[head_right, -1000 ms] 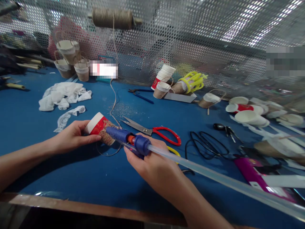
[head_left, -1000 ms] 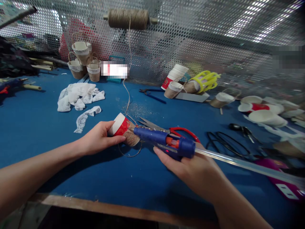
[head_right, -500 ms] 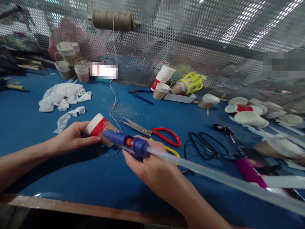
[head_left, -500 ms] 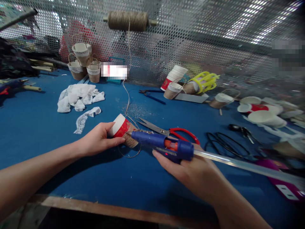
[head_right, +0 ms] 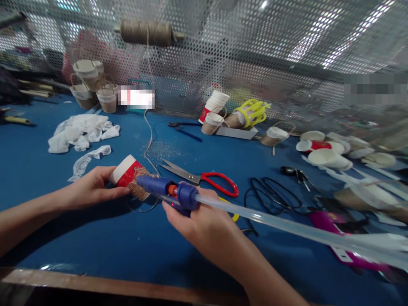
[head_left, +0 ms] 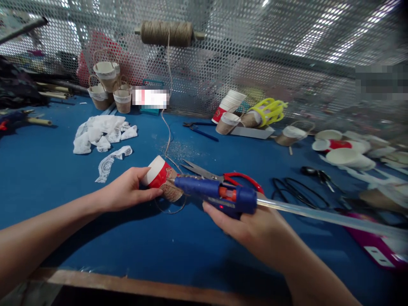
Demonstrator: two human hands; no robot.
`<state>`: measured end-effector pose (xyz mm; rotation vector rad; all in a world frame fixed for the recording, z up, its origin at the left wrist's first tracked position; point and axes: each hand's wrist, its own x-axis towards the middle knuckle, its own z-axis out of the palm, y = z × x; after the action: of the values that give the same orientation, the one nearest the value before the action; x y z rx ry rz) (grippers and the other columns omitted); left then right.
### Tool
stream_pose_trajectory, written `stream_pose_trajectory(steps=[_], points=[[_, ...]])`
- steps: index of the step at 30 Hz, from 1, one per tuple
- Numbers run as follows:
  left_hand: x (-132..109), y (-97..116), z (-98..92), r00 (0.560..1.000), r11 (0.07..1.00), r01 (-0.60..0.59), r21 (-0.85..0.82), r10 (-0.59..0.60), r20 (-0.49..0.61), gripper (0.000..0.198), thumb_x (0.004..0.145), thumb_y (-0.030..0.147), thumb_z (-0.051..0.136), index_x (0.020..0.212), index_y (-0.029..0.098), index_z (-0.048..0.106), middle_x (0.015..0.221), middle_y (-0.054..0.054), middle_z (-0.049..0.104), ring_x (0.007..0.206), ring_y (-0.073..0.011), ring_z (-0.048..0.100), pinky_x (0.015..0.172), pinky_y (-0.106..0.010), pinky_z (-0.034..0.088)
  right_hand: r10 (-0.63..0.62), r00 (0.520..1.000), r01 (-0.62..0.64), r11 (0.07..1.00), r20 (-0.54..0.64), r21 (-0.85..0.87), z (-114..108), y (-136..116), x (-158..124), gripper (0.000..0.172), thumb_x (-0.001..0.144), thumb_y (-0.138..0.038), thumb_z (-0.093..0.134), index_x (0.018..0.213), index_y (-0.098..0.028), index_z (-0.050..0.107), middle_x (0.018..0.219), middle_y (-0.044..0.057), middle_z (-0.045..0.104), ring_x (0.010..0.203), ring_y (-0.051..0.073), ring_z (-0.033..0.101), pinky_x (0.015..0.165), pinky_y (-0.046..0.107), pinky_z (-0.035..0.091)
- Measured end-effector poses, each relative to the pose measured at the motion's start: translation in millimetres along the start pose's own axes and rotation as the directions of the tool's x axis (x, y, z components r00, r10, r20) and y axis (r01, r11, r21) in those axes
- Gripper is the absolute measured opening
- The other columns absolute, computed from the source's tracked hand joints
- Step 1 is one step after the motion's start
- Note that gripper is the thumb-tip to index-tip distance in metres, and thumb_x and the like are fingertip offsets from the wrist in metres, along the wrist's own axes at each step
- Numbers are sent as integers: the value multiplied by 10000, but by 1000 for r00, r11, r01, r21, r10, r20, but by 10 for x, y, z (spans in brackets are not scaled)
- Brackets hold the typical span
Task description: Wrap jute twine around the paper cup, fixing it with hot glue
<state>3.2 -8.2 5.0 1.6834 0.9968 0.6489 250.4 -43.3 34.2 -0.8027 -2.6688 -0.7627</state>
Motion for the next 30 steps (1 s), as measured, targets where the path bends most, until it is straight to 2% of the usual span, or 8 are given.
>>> stream_pose_trajectory(steps=[7,10,13,18,25,30], points=[[-3,-17,-1,1000,999,5,-35,-4,12,266,759,301,576,953,129,635,883,-61,678,771,-193,596,703,-296,504,18,1000,-18,1000,15,21,80,12,-49,394,728,8,396,912,-222,658,643,43,649,603,195,585,596,343,461],[0,-11,-3,1000,1000,-2,-16,2,17,241,756,284,577,931,132,642,871,-60,680,751,-184,598,697,-292,507,130,990,-138,974,56,178,107,10,-82,403,722,-7,412,939,-253,647,706,37,667,665,209,597,640,364,459],[-2,-4,-6,999,1000,13,-26,-12,33,260,759,280,570,957,122,631,886,-69,683,740,-179,603,697,-292,506,253,953,-297,889,168,348,88,14,-77,313,769,-91,439,940,-253,646,633,21,647,610,202,591,581,339,465],[-5,0,-18,997,1000,6,-27,-4,73,272,765,265,563,986,115,619,934,-79,682,784,-182,607,740,-298,497,327,915,-400,817,238,416,32,21,-17,217,817,-186,447,864,-257,647,467,-22,556,471,170,549,457,294,446],[7,10,-34,996,1000,16,-12,-15,93,273,768,275,554,968,98,612,917,-91,679,770,-183,610,725,-292,496,389,878,-479,723,278,498,18,4,19,229,829,-223,424,833,-250,651,439,-19,523,444,160,528,428,281,438],[5,10,-34,996,1000,27,6,-28,89,295,766,283,554,982,90,604,897,-96,676,761,-189,603,701,-301,496,351,911,-413,784,217,464,38,1,-19,217,789,-188,466,851,-253,663,539,6,591,524,168,556,507,292,458]])
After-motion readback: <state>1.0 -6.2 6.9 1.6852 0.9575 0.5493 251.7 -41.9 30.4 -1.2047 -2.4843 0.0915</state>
